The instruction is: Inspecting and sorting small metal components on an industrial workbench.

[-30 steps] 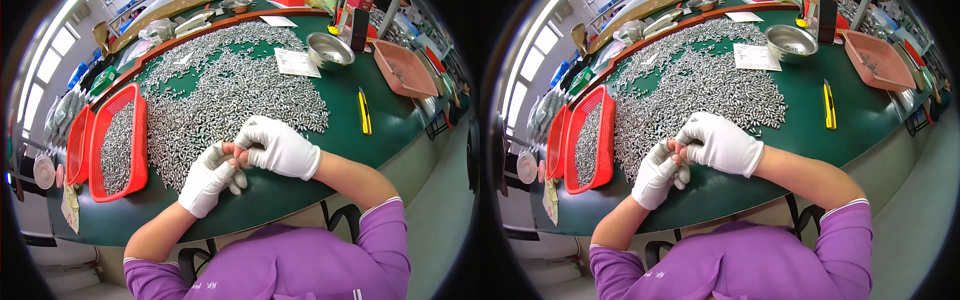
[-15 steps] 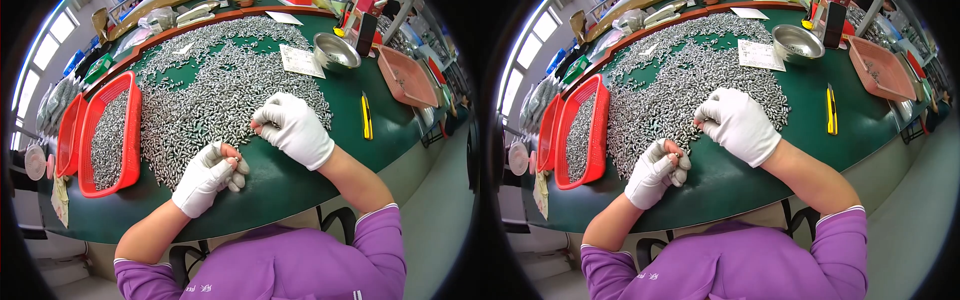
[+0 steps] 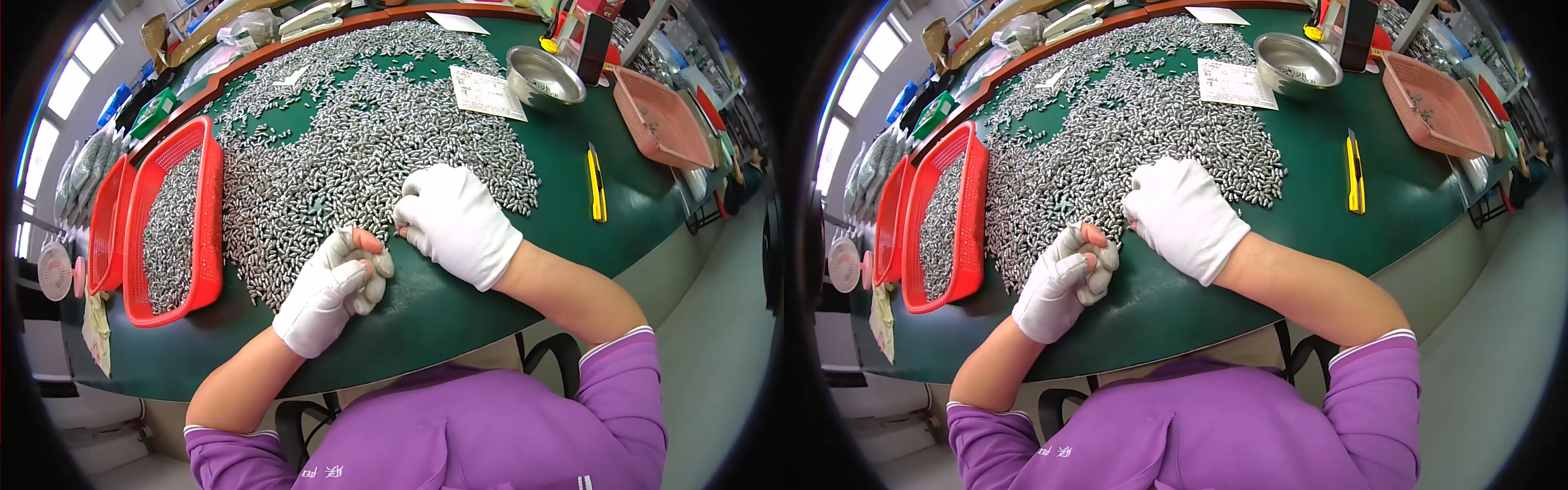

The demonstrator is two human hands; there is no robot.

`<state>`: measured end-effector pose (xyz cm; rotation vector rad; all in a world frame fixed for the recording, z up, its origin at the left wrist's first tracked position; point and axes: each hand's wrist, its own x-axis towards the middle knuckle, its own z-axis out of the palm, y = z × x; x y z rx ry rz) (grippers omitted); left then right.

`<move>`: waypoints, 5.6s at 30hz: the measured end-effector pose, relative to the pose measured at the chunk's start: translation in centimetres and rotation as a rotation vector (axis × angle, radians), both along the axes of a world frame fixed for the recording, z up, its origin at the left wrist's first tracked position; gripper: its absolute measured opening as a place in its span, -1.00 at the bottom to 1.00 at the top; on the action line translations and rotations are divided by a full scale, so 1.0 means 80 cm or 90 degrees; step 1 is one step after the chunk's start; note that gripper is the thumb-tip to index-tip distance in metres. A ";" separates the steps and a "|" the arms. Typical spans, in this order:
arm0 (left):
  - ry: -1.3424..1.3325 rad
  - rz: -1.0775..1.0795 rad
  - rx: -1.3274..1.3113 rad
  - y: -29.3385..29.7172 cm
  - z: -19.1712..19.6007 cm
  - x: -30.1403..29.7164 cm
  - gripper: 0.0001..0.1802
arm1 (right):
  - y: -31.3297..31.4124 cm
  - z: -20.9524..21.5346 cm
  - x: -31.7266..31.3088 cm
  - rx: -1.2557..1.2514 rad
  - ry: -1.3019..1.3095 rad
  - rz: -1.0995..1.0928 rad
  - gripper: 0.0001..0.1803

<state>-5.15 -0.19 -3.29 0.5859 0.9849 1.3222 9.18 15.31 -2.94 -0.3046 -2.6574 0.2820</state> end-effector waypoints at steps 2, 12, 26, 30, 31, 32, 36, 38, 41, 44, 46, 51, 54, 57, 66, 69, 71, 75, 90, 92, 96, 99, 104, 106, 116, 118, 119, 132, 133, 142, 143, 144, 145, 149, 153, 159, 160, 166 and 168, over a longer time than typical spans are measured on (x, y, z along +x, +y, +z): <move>0.006 -0.006 -0.006 0.000 0.002 -0.001 -0.74 | 0.000 0.000 0.000 0.007 -0.033 -0.019 -0.90; -0.010 0.019 -0.041 0.002 0.000 -0.001 -0.85 | -0.001 0.001 -0.004 -0.028 0.014 0.050 -0.89; 0.036 -0.001 -0.064 0.001 0.006 0.002 -0.81 | 0.000 0.011 -0.005 -0.189 0.230 0.174 -0.83; 0.035 0.007 -0.057 0.001 0.006 0.003 -0.84 | 0.010 0.010 -0.001 -0.175 0.205 0.125 -0.83; 0.035 0.006 -0.057 0.001 0.006 0.003 -0.84 | 0.012 0.012 0.001 -0.174 0.205 0.124 -0.83; 0.040 0.008 -0.059 0.001 0.006 0.003 -0.83 | 0.013 0.014 0.003 -0.118 0.202 0.122 -0.83; 0.020 0.012 -0.055 0.002 0.008 0.003 -0.78 | 0.019 0.017 0.010 -0.025 0.108 0.116 -0.81; 0.020 0.013 -0.047 0.002 0.005 0.002 -0.77 | 0.020 0.013 0.011 0.017 0.089 0.117 -0.82; -0.005 0.009 -0.036 0.002 0.004 -0.002 -0.76 | 0.018 0.007 0.011 0.067 0.029 0.153 -0.84; -0.035 0.014 -0.017 0.004 -0.001 -0.002 -0.74 | 0.011 0.011 0.017 0.126 0.011 0.151 -0.85; -0.050 0.007 -0.005 0.007 -0.006 -0.001 -0.74 | 0.008 0.018 0.034 0.139 -0.042 0.138 -0.85; -0.062 0.029 -0.010 -0.001 -0.010 -0.008 -0.76 | -0.013 0.062 0.134 0.110 -0.235 -0.003 -0.97; -0.067 0.020 -0.006 0.000 -0.006 -0.004 -0.82 | -0.017 0.098 0.220 0.006 -0.411 -0.196 -0.95; -0.051 0.023 0.006 0.003 -0.004 -0.001 -0.80 | -0.014 0.123 0.231 -0.001 -0.525 -0.451 -0.84; -0.019 0.015 -0.027 0.004 -0.002 -0.005 -0.78 | 0.014 0.066 0.089 0.017 -0.133 -0.011 -0.84; -0.031 0.002 -0.029 0.007 -0.003 -0.005 -0.79 | 0.014 0.043 0.031 -0.014 -0.179 0.004 -0.85; -0.023 0.006 -0.049 0.005 -0.002 -0.006 -0.80 | 0.019 0.028 0.003 -0.017 -0.207 -0.001 -0.85; -0.027 0.003 -0.033 0.004 -0.003 -0.007 -0.81 | 0.033 0.007 -0.024 0.073 -0.099 -0.024 -0.87; -0.197 0.047 0.004 0.003 -0.008 -0.011 -0.87 | 0.021 0.006 -0.010 0.040 0.047 0.097 -0.90; -0.193 0.043 0.006 0.004 -0.010 -0.011 -0.87 | 0.037 0.013 -0.002 0.023 0.088 0.027 -0.91; -0.189 0.027 0.017 0.003 -0.013 -0.015 -0.88 | 0.043 0.032 0.008 -0.033 0.067 -0.002 -0.92; -0.161 0.009 0.005 0.003 -0.008 -0.014 -0.84 | 0.041 0.027 0.014 -0.040 -0.032 0.072 -0.92; -0.140 0.011 -0.002 0.003 -0.007 -0.012 -0.86 | 0.026 0.015 0.006 -0.031 -0.113 0.064 -0.91; -0.146 0.015 0.000 0.002 -0.006 -0.011 -0.89 | 0.026 0.010 0.005 -0.032 -0.112 0.070 -0.92; 0.047 -0.044 -0.122 0.003 0.019 0.000 -0.80 | 0.004 0.019 -0.001 -0.371 0.040 0.227 -0.83; 0.065 -0.010 -0.128 -0.001 0.016 0.003 -0.80 | 0.001 0.016 -0.001 -0.398 0.047 0.226 -0.83; 0.056 -0.004 -0.122 -0.002 0.014 0.002 -0.81 | 0.001 0.014 0.000 -0.424 0.052 0.223 -0.82; 0.028 -0.002 -0.107 0.000 0.013 -0.001 -0.82 | 0.030 0.019 0.004 -0.206 0.098 0.100 -0.86; 0.026 0.000 -0.101 0.000 0.015 -0.001 -0.82 | 0.030 0.020 0.005 -0.191 0.059 0.093 -0.85; 0.027 0.014 -0.098 0.000 0.008 0.000 -0.82 | 0.005 0.026 -0.001 -0.281 0.107 0.221 -0.80; 0.024 0.020 -0.096 0.000 0.008 0.001 -0.81 | 0.002 0.025 -0.001 -0.260 0.122 0.221 -0.81; 0.024 0.019 -0.096 0.000 0.008 0.001 -0.81 | 0.000 0.023 -0.002 -0.259 0.122 0.221 -0.81; 0.035 0.017 -0.097 0.000 0.009 0.002 -0.81 | -0.002 0.021 -0.003 -0.220 0.154 0.213 -0.80; 0.018 0.030 -0.074 0.000 0.004 0.001 -0.80 | -0.015 0.027 -0.003 -0.054 0.158 0.155 -0.83; 0.005 0.047 -0.079 0.001 0.005 0.003 -0.82 | -0.017 0.018 -0.003 -0.001 0.193 0.123 -0.80; -0.001 0.048 -0.077 0.001 0.004 0.002 -0.84 | 0.018 0.021 -0.004 0.013 0.232 0.010 -0.90; 0.004 0.048 -0.083 0.002 0.005 0.001 -0.84 | 0.029 0.026 0.001 0.017 0.211 -0.012 -0.88; -0.023 0.025 -0.029 0.001 -0.002 -0.003 -0.82 | 0.056 0.027 0.007 0.041 0.205 -0.082 -0.86; -0.043 0.022 -0.005 0.000 -0.004 -0.004 -0.78 | 0.049 0.035 0.011 0.032 0.086 -0.027 -0.83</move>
